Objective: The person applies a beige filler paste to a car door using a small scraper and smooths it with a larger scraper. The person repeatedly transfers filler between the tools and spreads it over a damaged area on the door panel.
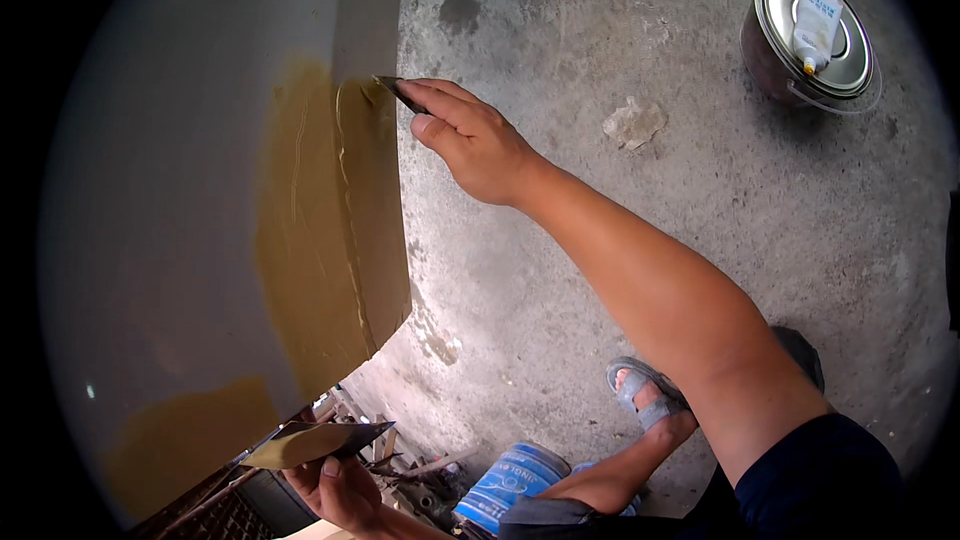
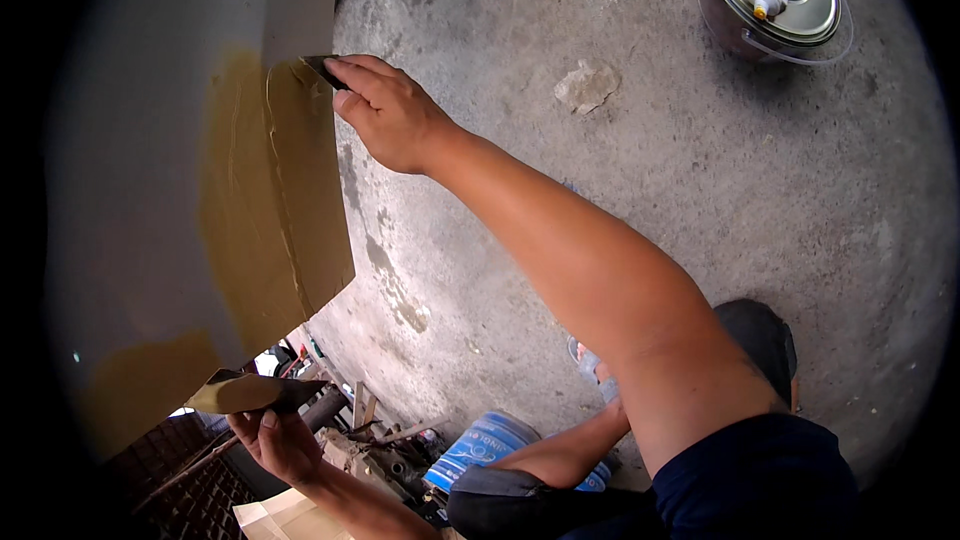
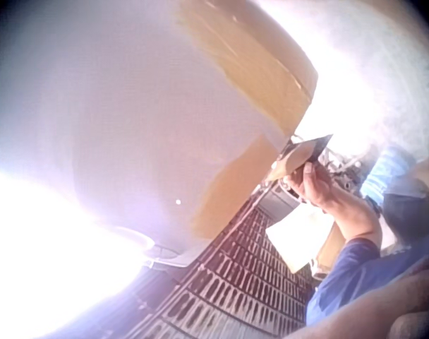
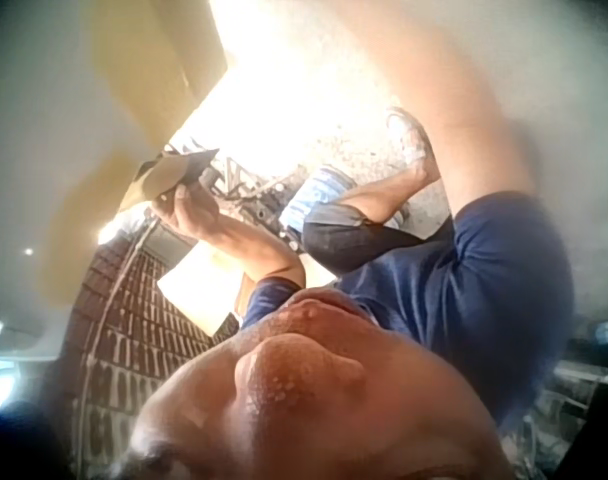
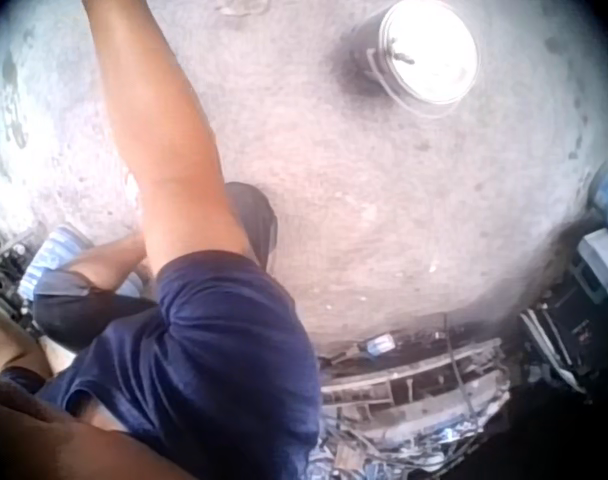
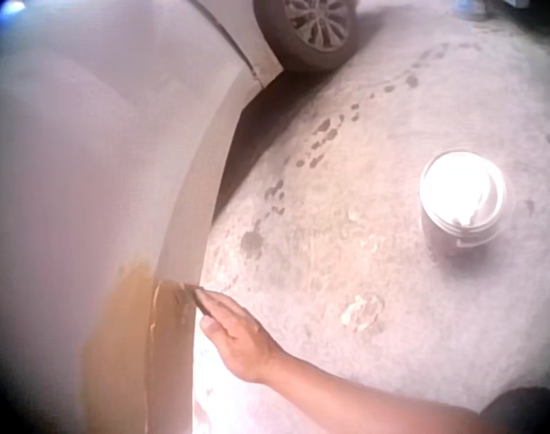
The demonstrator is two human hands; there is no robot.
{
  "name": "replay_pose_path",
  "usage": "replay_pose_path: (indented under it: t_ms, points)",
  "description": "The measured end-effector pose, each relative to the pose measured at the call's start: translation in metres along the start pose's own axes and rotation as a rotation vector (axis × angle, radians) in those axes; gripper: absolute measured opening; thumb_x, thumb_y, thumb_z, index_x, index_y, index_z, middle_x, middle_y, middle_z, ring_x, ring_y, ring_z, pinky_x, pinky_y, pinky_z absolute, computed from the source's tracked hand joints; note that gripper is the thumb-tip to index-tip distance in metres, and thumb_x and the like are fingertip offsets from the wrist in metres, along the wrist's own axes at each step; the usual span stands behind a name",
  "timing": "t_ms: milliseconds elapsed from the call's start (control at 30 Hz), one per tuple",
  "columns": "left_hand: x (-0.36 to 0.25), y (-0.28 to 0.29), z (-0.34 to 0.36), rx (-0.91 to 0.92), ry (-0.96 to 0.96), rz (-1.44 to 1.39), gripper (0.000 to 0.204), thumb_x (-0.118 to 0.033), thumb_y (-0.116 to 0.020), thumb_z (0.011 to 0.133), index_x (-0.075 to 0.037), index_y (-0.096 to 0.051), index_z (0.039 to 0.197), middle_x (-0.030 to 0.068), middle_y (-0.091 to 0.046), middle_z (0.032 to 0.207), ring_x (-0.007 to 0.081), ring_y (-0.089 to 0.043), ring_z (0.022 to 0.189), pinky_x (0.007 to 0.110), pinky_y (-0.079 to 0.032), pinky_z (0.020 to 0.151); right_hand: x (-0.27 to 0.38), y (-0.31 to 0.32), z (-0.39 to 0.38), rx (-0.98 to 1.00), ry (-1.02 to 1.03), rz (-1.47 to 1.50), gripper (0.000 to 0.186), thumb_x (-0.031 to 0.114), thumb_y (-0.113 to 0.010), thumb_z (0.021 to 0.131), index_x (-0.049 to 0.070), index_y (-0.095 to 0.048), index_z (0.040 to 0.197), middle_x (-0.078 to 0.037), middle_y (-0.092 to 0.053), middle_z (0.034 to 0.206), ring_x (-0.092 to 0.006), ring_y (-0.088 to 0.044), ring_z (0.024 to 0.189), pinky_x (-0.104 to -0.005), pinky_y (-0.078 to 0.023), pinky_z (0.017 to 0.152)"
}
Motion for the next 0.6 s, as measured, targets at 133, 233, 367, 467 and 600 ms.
replay_pose_path:
  t_ms: [133, 233, 367, 467, 600]
  points:
    - [0.003, 0.0, 0.002, -0.024, 0.013, 0.017, 0.057, 0.0, -0.056, 0.079, -0.001, -0.043, 0.134, 0.021, -0.046, 0.135, 0.0353, -0.046, 0.125, 0.048, -0.04, 0.103, -0.001, -0.006, -0.003, -0.066, 0.014, -0.1, 0.044, 0.021, -0.043, 0.097, 0.001, -0.045, 0.136, -0.012, -0.046, 0.136, -0.0243, -0.044, 0.127, -0.0327, -0.035, 0.105]
    - [0.002, 0.009, 0.001, -0.057, 0.035, 0.036, 0.057, -0.001, -0.058, 0.078, 0.001, -0.043, 0.133, 0.0235, -0.042, 0.139, 0.0381, -0.042, 0.129, 0.05, -0.04, 0.102, -0.013, -0.013, -0.022, 0.069, -0.085, -0.069, 0.044, 0.021, -0.043, 0.097, 0.0, -0.044, 0.136, -0.013, -0.045, 0.137, -0.0255, -0.044, 0.127, -0.0333, -0.036, 0.105]
    - [0.002, -0.001, 0.001, -0.002, 0.042, -0.026, 0.056, 0.003, -0.055, 0.08, -0.004, -0.045, 0.134, 0.016, -0.05, 0.131, 0.0293, -0.049, 0.12, 0.045, -0.041, 0.102, 0.002, -0.001, -0.002, -0.019, -0.079, 0.04, 0.045, 0.021, -0.042, 0.097, -0.002, -0.043, 0.136, -0.013, -0.046, 0.137, -0.0263, -0.045, 0.126, -0.0331, -0.036, 0.104]
    - [0.005, 0.0, 0.003, 0.005, 0.038, -0.021, 0.056, 0.003, -0.054, 0.08, -0.006, -0.045, 0.135, 0.0159, -0.05, 0.131, 0.029, -0.05, 0.12, 0.045, -0.044, 0.099, 0.012, -0.007, -0.001, -0.069, -0.087, -0.032, 0.045, 0.022, -0.042, 0.097, -0.002, -0.044, 0.135, -0.013, -0.046, 0.136, -0.0266, -0.046, 0.125, -0.0324, -0.037, 0.104]
    - [0.004, 0.005, 0.001, -0.016, 0.035, 0.011, 0.057, 0.002, -0.054, 0.08, -0.007, -0.044, 0.135, 0.0163, -0.049, 0.132, 0.0287, -0.05, 0.12, 0.044, -0.046, 0.097, 0.007, -0.03, -0.035, -0.069, -0.067, 0.011, 0.046, 0.022, -0.044, 0.094, -0.006, -0.046, 0.131, -0.021, -0.046, 0.135, -0.0347, -0.046, 0.123, -0.0365, -0.038, 0.104]
Point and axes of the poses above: each hand's wrist, its own z-axis towards the middle knuckle, its own y-axis out of the back of the hand, x = y × z, the point moved 9 cm from there along z, towards the middle knuckle
